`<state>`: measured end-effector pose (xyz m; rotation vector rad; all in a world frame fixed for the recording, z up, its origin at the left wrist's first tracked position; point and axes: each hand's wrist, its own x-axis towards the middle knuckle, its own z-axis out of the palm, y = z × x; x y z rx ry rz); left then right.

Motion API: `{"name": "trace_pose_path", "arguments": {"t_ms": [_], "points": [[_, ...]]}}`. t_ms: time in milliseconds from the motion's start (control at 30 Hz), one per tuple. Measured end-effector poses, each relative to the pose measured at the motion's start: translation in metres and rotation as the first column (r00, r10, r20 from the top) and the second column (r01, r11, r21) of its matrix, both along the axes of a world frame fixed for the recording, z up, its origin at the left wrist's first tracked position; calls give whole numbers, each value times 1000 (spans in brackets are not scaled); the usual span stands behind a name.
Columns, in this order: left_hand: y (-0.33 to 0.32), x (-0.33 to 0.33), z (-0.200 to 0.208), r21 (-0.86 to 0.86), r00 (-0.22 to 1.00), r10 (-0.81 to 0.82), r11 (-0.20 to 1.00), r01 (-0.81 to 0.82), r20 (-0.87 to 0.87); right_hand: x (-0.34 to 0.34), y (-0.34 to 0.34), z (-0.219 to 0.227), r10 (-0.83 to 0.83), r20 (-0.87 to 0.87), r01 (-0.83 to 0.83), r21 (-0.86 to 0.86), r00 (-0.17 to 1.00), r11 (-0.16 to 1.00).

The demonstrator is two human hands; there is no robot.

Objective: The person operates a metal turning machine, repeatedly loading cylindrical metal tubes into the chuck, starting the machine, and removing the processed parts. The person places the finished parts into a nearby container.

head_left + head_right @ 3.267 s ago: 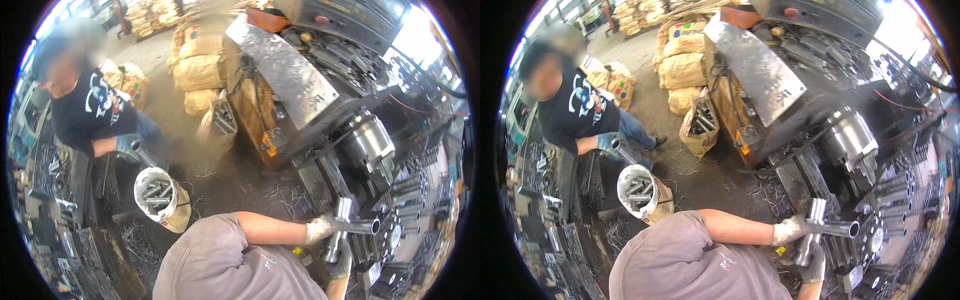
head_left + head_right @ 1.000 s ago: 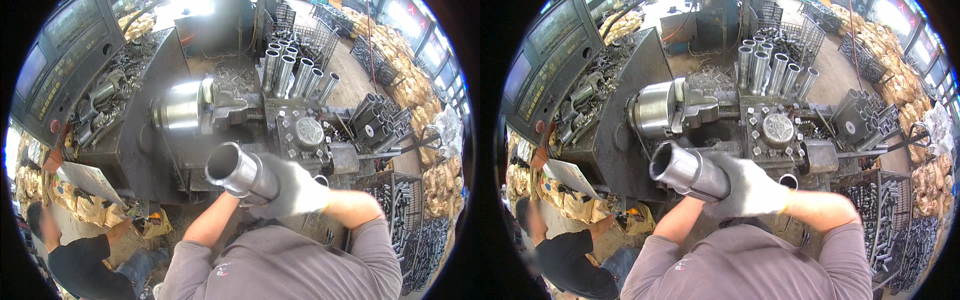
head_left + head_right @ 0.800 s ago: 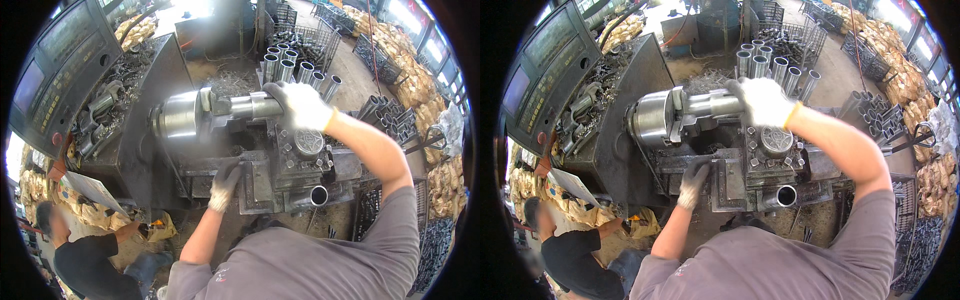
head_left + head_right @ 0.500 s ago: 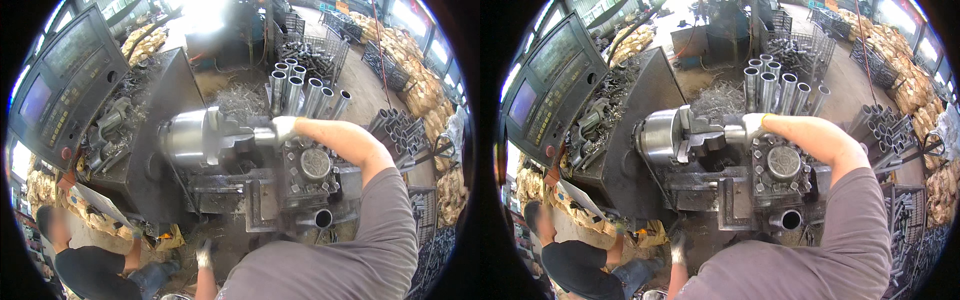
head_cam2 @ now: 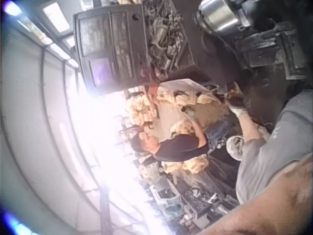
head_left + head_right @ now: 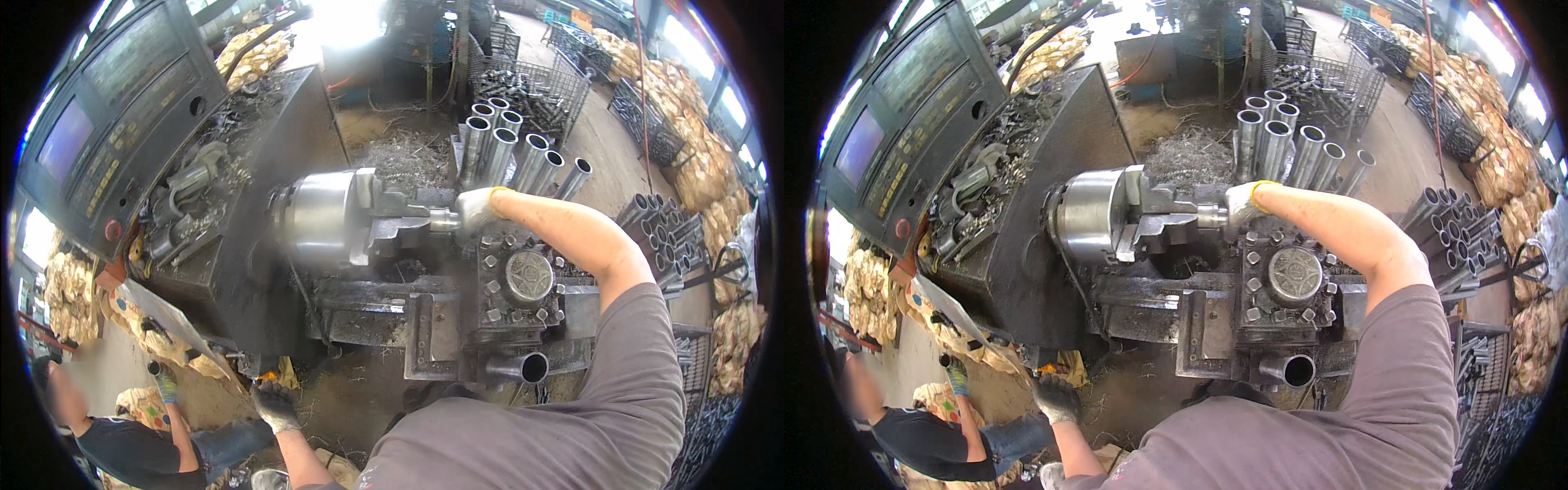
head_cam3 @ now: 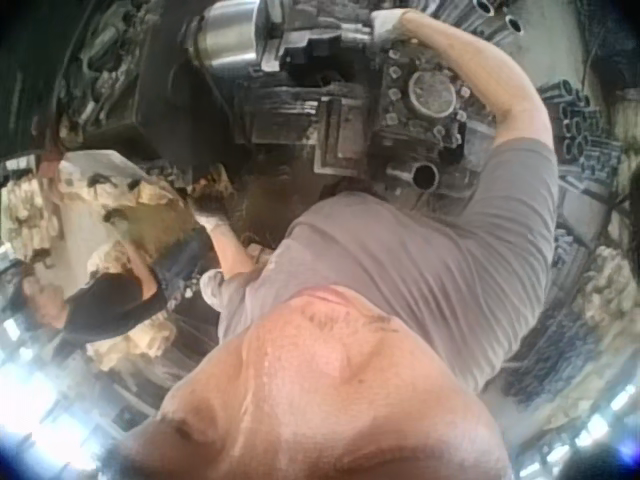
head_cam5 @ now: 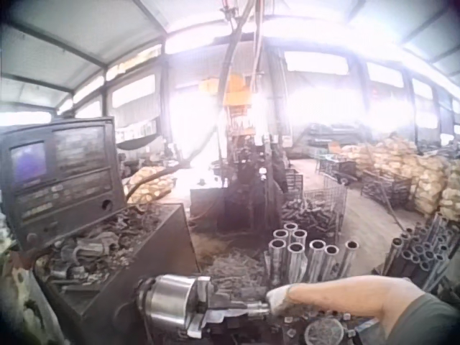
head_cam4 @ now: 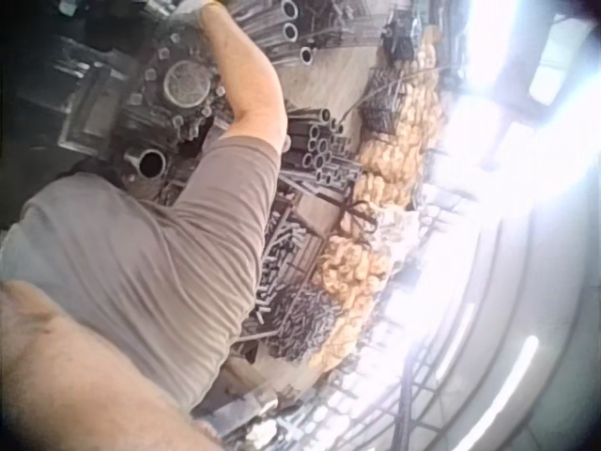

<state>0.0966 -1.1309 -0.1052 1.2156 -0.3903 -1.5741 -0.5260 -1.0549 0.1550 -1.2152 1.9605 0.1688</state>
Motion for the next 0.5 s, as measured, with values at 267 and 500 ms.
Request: {"name": "trace_pose_path", "arguments": {"t_ms": [267, 500], "points": [[-25, 0, 32, 227, 987, -42, 971, 76, -154, -12, -15, -42, -14, 71, 33, -280, 997, 959], [-49, 2, -18, -68, 944, -49, 995, 75, 325, -42, 4, -80, 133, -34, -131, -522, 991, 843]]}}
